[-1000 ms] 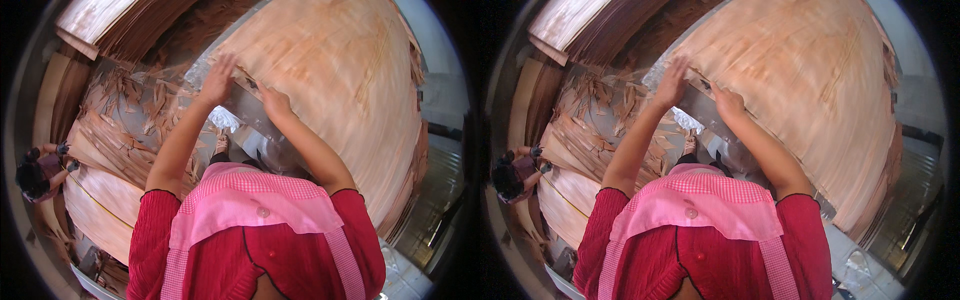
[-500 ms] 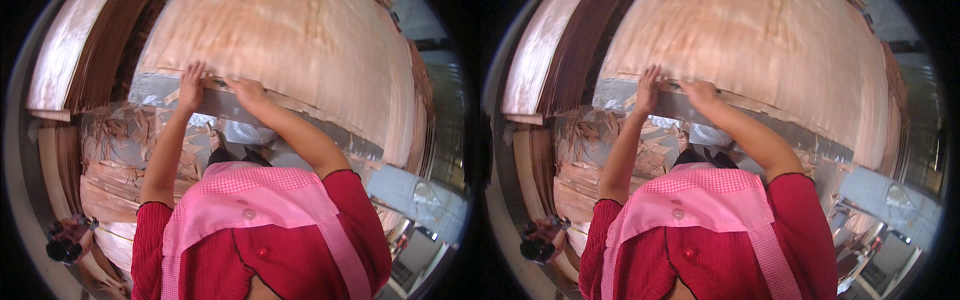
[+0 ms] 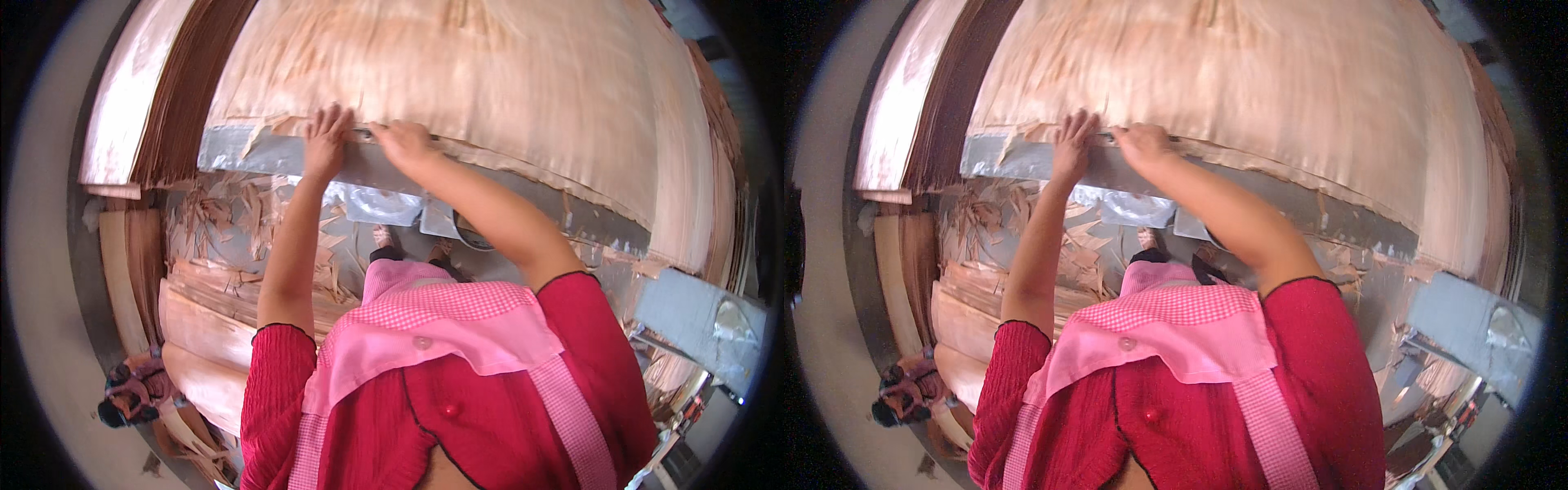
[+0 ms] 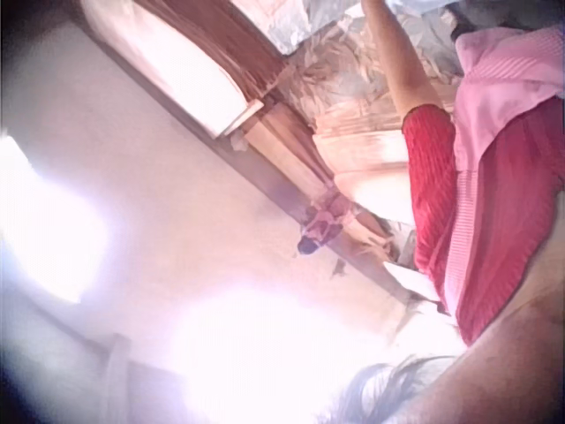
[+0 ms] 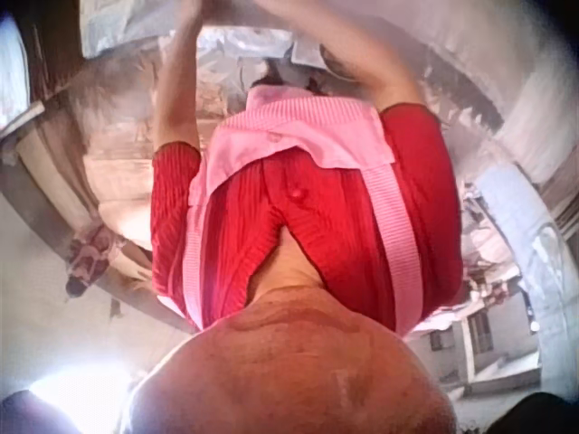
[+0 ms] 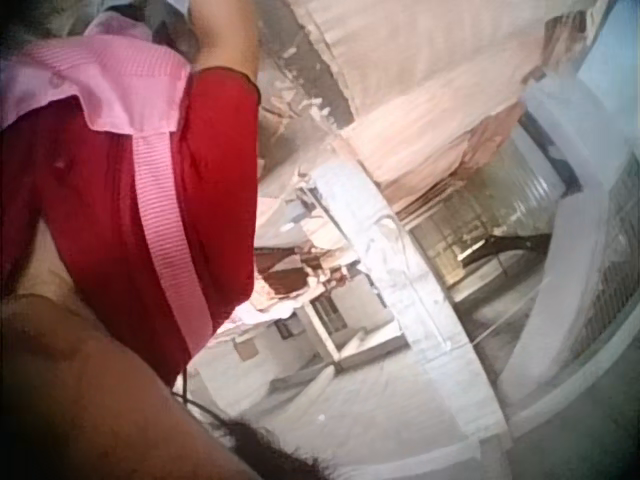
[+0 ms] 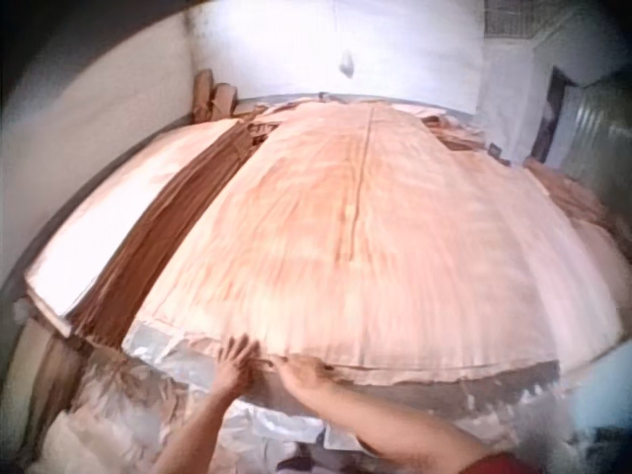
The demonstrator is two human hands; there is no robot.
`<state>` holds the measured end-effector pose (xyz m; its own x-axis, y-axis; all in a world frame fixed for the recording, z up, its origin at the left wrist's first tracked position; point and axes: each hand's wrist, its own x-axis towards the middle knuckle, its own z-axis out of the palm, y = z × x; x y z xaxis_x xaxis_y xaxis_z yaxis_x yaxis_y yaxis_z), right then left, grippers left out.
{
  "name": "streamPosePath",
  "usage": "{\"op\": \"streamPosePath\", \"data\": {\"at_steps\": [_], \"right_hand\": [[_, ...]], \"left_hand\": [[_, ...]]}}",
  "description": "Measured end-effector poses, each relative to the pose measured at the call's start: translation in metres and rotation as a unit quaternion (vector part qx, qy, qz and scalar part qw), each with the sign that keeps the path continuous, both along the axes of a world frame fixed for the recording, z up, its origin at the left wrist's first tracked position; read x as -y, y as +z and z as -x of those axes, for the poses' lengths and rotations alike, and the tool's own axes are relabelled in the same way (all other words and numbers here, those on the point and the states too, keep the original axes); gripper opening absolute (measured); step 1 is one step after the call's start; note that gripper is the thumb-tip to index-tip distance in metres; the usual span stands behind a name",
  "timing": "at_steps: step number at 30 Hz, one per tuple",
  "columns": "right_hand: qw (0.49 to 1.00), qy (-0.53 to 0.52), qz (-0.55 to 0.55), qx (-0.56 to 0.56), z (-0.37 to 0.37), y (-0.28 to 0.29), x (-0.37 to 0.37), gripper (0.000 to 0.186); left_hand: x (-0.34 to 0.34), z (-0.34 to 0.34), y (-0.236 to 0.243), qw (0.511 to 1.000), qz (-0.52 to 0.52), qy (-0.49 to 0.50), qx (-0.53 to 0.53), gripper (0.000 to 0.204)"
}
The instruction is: The person prepares sheets of wood veneer by sorting through stacks, measuring them with a ruler, and trimming edges using a hand blade.
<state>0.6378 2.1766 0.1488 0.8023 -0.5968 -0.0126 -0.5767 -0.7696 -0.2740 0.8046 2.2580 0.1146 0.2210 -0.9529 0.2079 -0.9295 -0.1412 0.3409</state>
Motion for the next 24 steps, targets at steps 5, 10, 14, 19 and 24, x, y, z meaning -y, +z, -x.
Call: {"op": "streamPosePath", "data": {"at_steps": [5, 10, 14, 19, 24], "right_hand": [[0.999, 0.02, -0.002, -0.031, 0.02, 0.008, 0.004, 0.031], [1.0, -0.007, 0.008, 0.018, 0.099, 0.011, 0.013, 0.029], [0.997, -0.043, 0.022, -0.068, 0.122, 0.015, 0.017, 0.032], [0.998, -0.026, 0.021, -0.059, 0.127, 0.012, 0.02, 0.031], [0.994, -0.052, -0.068, 0.063, 0.214, -0.001, 0.042, 0.028]], "left_hand": [[-0.005, 0.003, -0.002, 0.999, -0.037, 0.031, 0.012, 0.041], [-0.005, 0.001, -0.003, 0.998, -0.047, 0.032, 0.01, 0.042], [0.009, 0.029, 0.0, 0.998, -0.001, 0.036, 0.052, 0.044], [0.026, 0.092, 0.013, 0.996, -0.033, -0.076, 0.016, 0.047], [0.029, 0.097, 0.006, 0.997, -0.023, -0.075, -0.007, 0.043]]}}
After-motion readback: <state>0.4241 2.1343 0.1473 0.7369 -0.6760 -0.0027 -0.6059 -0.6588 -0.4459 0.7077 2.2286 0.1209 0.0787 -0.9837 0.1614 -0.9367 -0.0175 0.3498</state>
